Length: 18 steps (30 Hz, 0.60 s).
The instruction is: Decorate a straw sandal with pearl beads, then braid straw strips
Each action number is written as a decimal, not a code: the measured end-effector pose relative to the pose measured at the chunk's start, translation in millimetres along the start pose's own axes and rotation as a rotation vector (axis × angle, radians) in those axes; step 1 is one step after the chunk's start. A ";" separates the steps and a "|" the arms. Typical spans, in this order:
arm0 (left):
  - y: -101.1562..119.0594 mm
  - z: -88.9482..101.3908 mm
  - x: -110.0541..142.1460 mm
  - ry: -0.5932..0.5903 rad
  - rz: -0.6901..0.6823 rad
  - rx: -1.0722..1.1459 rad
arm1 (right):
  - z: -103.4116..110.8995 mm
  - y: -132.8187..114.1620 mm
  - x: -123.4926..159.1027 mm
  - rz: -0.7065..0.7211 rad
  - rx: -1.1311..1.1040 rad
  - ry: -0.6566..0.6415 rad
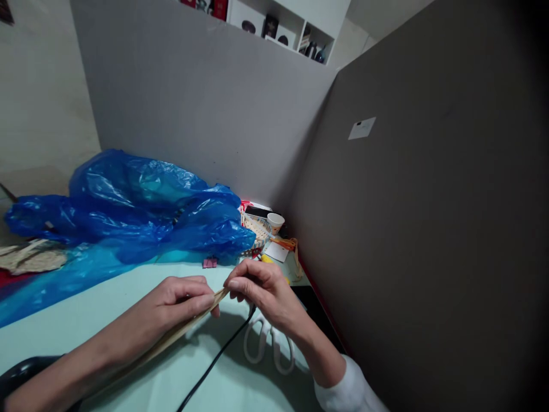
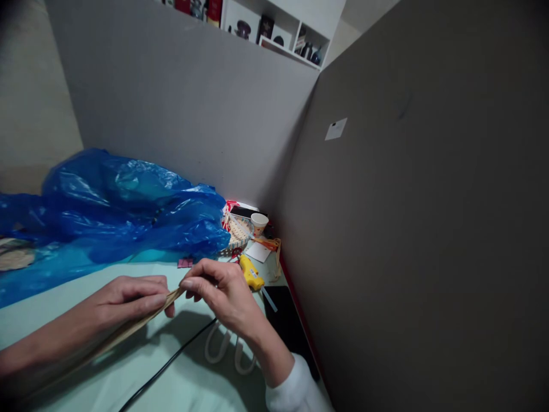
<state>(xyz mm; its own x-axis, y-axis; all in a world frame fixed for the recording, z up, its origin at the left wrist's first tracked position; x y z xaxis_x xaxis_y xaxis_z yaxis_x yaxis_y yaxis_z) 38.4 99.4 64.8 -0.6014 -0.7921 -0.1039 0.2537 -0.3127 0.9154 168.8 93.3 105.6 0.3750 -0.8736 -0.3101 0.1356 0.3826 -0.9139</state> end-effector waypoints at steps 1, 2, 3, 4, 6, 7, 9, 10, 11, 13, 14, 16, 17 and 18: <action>0.6 -0.4 -0.2 -0.021 0.003 -0.004 | -0.1 1.8 -0.3 -0.014 -0.023 -0.029; -0.3 -2.4 -0.1 -0.051 0.026 0.026 | -0.1 4.5 -0.6 -0.029 -0.058 -0.055; -1.7 -5.8 0.4 -0.083 0.061 0.075 | 0.2 7.8 -1.1 -0.045 -0.099 -0.075; -2.2 -9.4 1.0 -0.110 0.090 0.128 | 1.0 11.6 -1.7 -0.062 -0.142 -0.087; -1.0 -15.4 2.3 -0.137 0.118 0.214 | 4.9 19.2 -3.5 -0.093 -0.206 -0.080; 0.4 -17.6 2.7 -0.143 0.116 0.238 | 8.4 21.8 -4.6 -0.098 -0.223 -0.061; 3.0 -18.7 3.0 -0.134 0.087 0.228 | 19.0 23.2 -6.5 -0.083 -0.224 0.003; 3.6 -17.6 2.9 -0.123 0.070 0.197 | 25.5 22.2 -7.1 -0.067 -0.215 0.042; 3.8 -15.4 2.6 -0.106 0.053 0.160 | 32.0 20.9 -7.3 -0.051 -0.203 0.078; 3.1 -9.8 1.7 -0.073 0.033 0.081 | 43.2 18.8 -7.0 -0.034 -0.182 0.134; 2.5 -6.3 1.0 -0.052 0.028 0.049 | 47.2 18.4 -6.8 -0.032 -0.174 0.151; 2.2 0.5 -0.6 -0.006 0.014 -0.003 | 52.6 18.4 -6.3 -0.029 -0.169 0.169; 2.5 3.9 -1.4 0.021 0.000 -0.024 | 54.5 18.8 -6.1 -0.026 -0.167 0.175; 3.3 8.1 -2.1 0.061 -0.020 -0.039 | 55.9 19.3 -6.0 -0.024 -0.164 0.180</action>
<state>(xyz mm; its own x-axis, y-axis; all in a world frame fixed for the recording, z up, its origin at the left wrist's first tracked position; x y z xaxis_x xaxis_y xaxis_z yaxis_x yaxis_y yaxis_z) 34.4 104.2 71.2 -0.5601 -0.8153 -0.1467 0.2717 -0.3481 0.8972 220.4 122.7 104.5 0.2017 -0.9271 -0.3160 -0.0134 0.3200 -0.9473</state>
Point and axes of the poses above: each hand's wrist, its own x-axis away from the middle knuckle, its own z-axis out of the back of the hand, y = z × x, the point moved 9 cm from there along -x, towards the middle knuckle, and after that the axes turned 4 degrees about -z, right-handed, at the moved point
